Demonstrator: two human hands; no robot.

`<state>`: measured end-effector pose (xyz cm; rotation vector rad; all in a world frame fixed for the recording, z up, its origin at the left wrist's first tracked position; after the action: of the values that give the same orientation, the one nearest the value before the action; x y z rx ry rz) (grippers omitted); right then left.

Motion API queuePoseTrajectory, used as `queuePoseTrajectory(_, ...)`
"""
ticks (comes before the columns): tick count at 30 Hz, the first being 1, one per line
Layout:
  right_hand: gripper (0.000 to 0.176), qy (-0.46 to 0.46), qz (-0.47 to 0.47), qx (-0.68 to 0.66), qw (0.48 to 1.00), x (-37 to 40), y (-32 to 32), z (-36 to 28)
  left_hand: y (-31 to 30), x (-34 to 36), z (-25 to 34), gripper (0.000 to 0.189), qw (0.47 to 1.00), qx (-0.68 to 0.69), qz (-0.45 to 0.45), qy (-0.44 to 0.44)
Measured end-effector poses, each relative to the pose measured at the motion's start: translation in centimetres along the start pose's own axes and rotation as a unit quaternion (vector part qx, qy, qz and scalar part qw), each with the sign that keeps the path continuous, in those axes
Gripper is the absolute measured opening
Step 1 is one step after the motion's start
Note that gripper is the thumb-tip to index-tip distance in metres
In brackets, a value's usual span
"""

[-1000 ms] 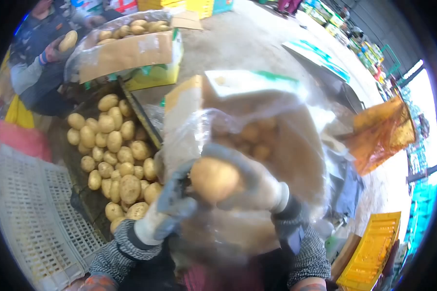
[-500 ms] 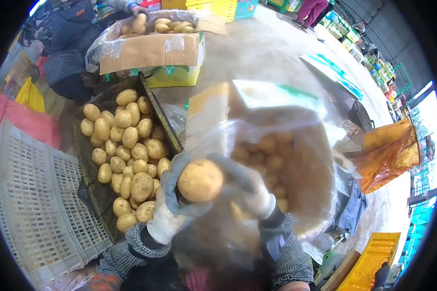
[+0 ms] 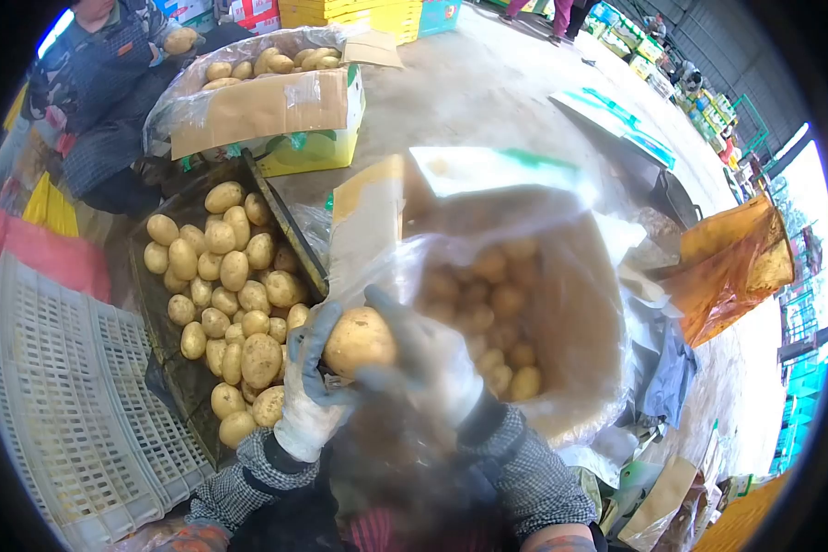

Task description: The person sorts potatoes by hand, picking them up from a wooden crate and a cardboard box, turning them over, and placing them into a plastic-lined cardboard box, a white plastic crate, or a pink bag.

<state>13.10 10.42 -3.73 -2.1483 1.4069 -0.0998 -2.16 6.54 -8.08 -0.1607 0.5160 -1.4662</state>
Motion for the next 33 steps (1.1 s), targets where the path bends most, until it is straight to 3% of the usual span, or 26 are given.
queuePoseTrajectory(4,0.039,-0.028,0.05,0.028,0.998,0.3,-0.5,0.2,0.3,0.2,0.2,0.092,1.0,-0.006,0.009,0.01)
queuePoseTrajectory(7,0.039,0.043,0.057,-0.08,0.994,0.2,-0.5,0.5,0.1,0.1,0.1,0.093,0.999,0.022,0.023,-0.007)
queuePoseTrajectory(12,0.051,0.01,0.045,-0.153,0.987,0.1,0.4,1.3,-0.6,0.2,0.9,0.093,0.998,-0.025,0.041,0.034)
queuePoseTrajectory(14,0.058,0.03,0.043,-0.185,0.981,0.1,0.7,1.5,-0.7,0.3,0.3,0.087,0.994,0.088,0.063,-0.021)
queuePoseTrajectory(16,0.065,0.069,0.022,-0.196,0.978,0.1,0.3,2.1,-0.9,0.3,0.4,0.084,0.991,0.112,0.067,-0.027)
queuePoseTrajectory(18,0.069,0.064,0.029,-0.19,0.979,0.0,0.5,2.4,-1.3,0.0,1.1,0.084,0.997,0.045,0.058,0.015)
queuePoseTrajectory(21,0.046,0.043,0.018,-0.222,0.974,0.1,0.4,2.1,-1.4,0.1,1.3,0.083,0.997,0.043,0.059,0.01)
queuePoseTrajectory(24,0.047,0.042,0.006,-0.203,0.978,0.2,0.3,2.1,-1.7,-0.2,1.9,0.077,0.995,0.028,0.075,0.062)
queuePoseTrajectory(27,0.053,-0.023,-0.032,-0.098,0.994,0.4,0.4,1.0,-1.4,-0.8,1.4,0.068,0.998,0.068,0.009,0.001)
queuePoseTrajectory(30,0.071,-0.009,-0.016,-0.143,0.99,0.8,0.6,1.6,-0.7,-0.3,-1.5,0.07,0.946,0.307,0.004,-0.103)
queuePoseTrajectory(32,0.081,-0.047,-0.005,-0.169,0.985,1.1,0.7,1.7,-0.2,-0.1,-1.8,0.076,0.859,0.477,0.011,-0.183)
queuePoseTrajectory(33,0.082,-0.098,-0.019,-0.109,0.989,0.8,0.8,1.4,0.0,-0.2,-1.8,0.079,0.799,0.559,0.015,-0.221)
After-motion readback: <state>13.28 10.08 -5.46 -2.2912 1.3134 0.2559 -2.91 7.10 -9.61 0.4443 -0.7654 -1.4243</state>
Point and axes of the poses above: each hand's wrist, its own x-axis away from the middle knuckle, its own y-axis out of the palm, z = x × y, the point moved 7 cm from there along -x, towards the middle knuckle, and after that the axes turned 5 degrees about -y, right-handed, at the moved point
